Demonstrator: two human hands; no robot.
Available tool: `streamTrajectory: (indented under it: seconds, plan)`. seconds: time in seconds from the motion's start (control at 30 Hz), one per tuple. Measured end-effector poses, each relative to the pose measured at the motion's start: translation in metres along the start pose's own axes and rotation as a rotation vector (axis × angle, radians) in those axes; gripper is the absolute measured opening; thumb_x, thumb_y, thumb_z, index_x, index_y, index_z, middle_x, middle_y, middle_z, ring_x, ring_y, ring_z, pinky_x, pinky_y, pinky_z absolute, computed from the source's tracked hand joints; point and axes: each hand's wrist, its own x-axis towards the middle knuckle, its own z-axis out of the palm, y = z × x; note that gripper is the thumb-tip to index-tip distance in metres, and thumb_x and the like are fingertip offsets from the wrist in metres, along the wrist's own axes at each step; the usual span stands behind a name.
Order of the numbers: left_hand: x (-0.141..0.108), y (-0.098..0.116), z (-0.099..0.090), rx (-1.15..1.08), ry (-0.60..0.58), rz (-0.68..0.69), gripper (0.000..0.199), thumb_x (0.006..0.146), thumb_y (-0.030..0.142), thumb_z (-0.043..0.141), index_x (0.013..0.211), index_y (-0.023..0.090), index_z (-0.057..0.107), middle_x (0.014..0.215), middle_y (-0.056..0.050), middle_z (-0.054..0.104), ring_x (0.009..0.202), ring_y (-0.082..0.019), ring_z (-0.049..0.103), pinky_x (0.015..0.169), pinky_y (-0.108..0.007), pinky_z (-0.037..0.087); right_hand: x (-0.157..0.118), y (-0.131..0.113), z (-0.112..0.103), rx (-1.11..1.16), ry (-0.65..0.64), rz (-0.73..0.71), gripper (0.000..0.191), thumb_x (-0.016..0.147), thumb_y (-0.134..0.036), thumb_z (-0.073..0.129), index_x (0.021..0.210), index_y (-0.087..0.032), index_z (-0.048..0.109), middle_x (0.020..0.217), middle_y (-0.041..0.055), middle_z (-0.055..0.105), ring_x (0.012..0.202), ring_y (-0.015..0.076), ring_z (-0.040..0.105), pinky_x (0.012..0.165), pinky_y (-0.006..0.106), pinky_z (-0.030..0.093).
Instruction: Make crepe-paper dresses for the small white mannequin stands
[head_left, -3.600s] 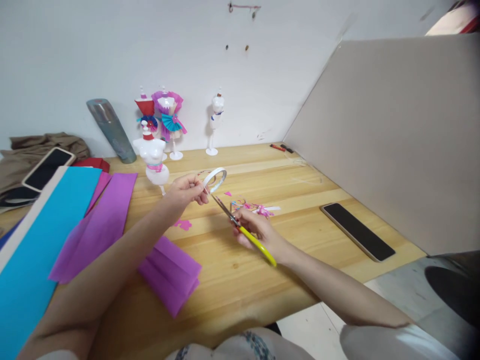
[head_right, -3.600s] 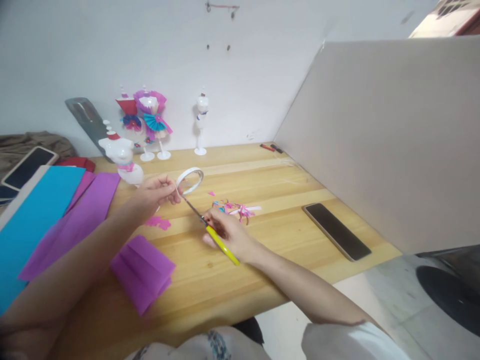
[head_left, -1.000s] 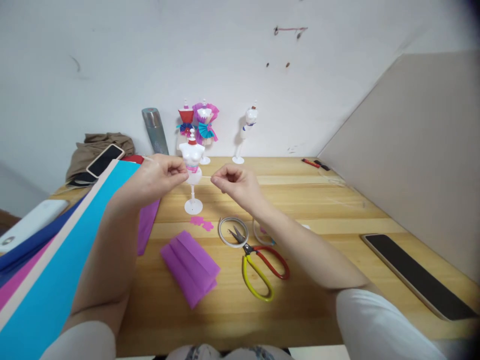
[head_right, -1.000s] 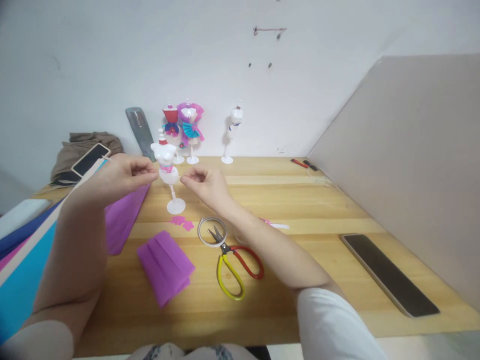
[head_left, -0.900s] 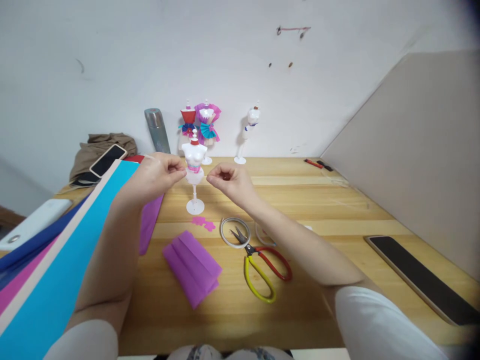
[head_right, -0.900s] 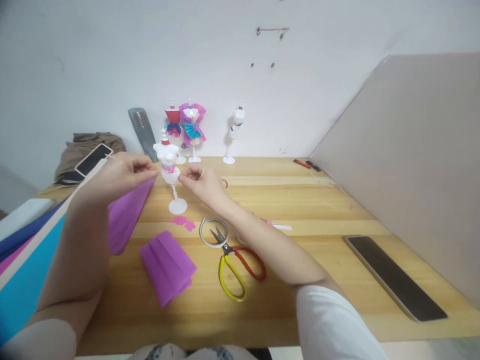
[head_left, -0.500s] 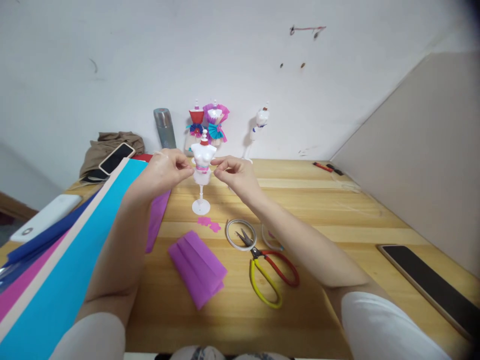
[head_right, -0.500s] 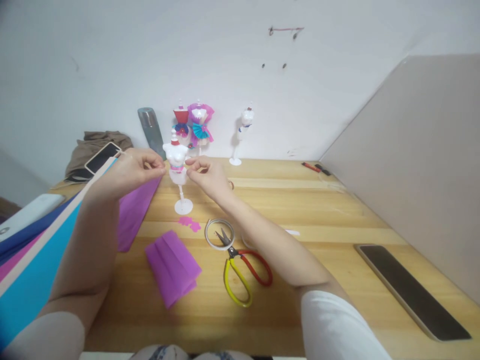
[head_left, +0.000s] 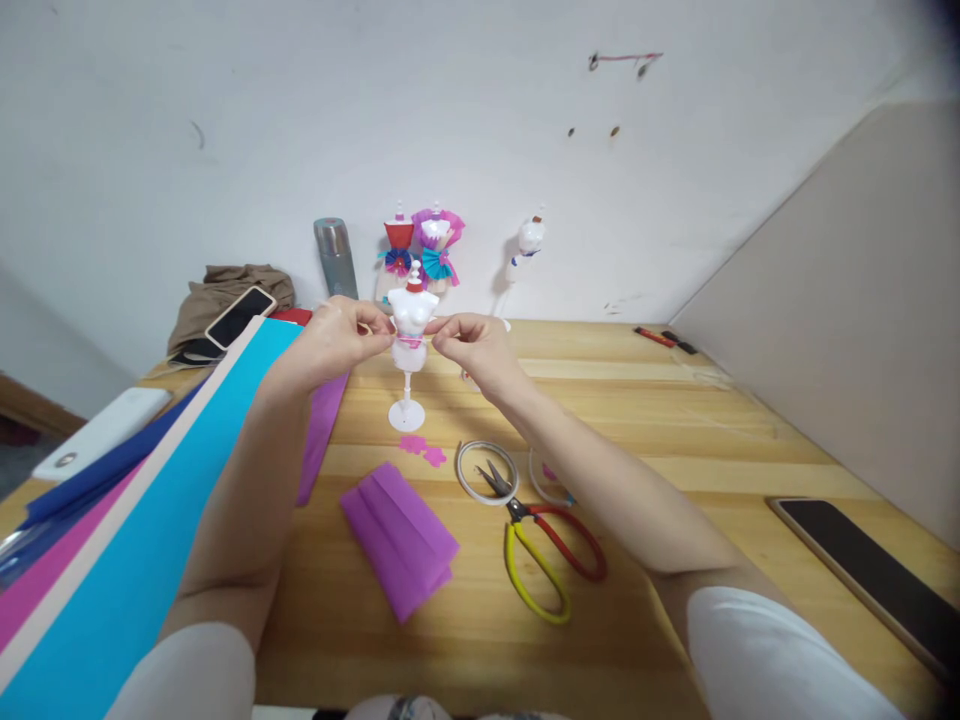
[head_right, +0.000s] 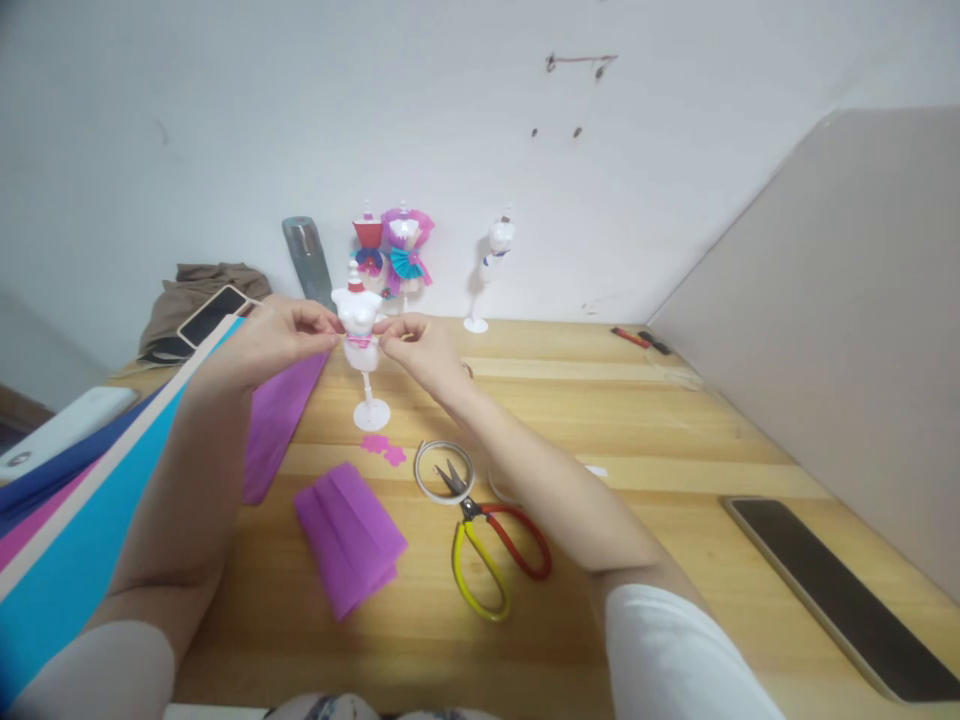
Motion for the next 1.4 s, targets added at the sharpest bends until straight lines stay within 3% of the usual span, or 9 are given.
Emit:
streamTrajectory:
  seconds: [0.4,0.77,1.03,1.4]
  plan:
    - [0.001,0.004,0.003,-0.036,-0.008,-0.047,0.017,0.069,0.031,0.064,0.067,0.015,0.066,0.077,-0.006,0.07,0.074,-0.017,0.06,0.071,-0.03,0.047,0.008,0.007,-0.001,0.036,-0.017,-0.001,0.009,0.063,-0.024,0.067,0.058,-0.021,0.061,0.077,0.003,0.073,0.084,0.0189,0.067,0.082,0.035,0.051]
    - [0.006,-0.005,0.006,-0.099,-0.016,-0.035,0.018,0.068,0.032,0.066,0.064,0.015,0.064,0.063,-0.001,0.062,0.065,-0.014,0.054,0.063,-0.028,0.041,0.023,0.017,0.001,0.062,-0.04,0.001,0.016,0.059,-0.029,0.072,0.058,-0.019,0.061,0.063,-0.0011,0.062,0.063,0.0118,0.055,0.064,0.029,0.044]
    - [0.008,-0.005,0.005,-0.108,-0.019,-0.038,0.016,0.068,0.029,0.066,0.061,0.015,0.063,0.061,0.001,0.059,0.062,-0.012,0.049,0.06,-0.027,0.036,0.034,0.016,-0.004,0.085,-0.182,0.036,0.018,0.058,-0.03,0.074,0.058,-0.018,0.061,0.055,-0.0049,0.055,0.052,0.0071,0.041,0.052,0.025,0.032]
    - [0.009,-0.004,0.008,-0.124,-0.021,-0.005,0.019,0.067,0.032,0.067,0.059,0.016,0.06,0.06,0.001,0.058,0.062,-0.012,0.05,0.059,-0.025,0.038,0.054,0.017,-0.011,0.165,-0.457,0.182,0.025,0.05,-0.026,0.083,0.063,-0.018,0.063,0.058,-0.0049,0.059,0.052,0.0069,0.045,0.047,0.02,0.033]
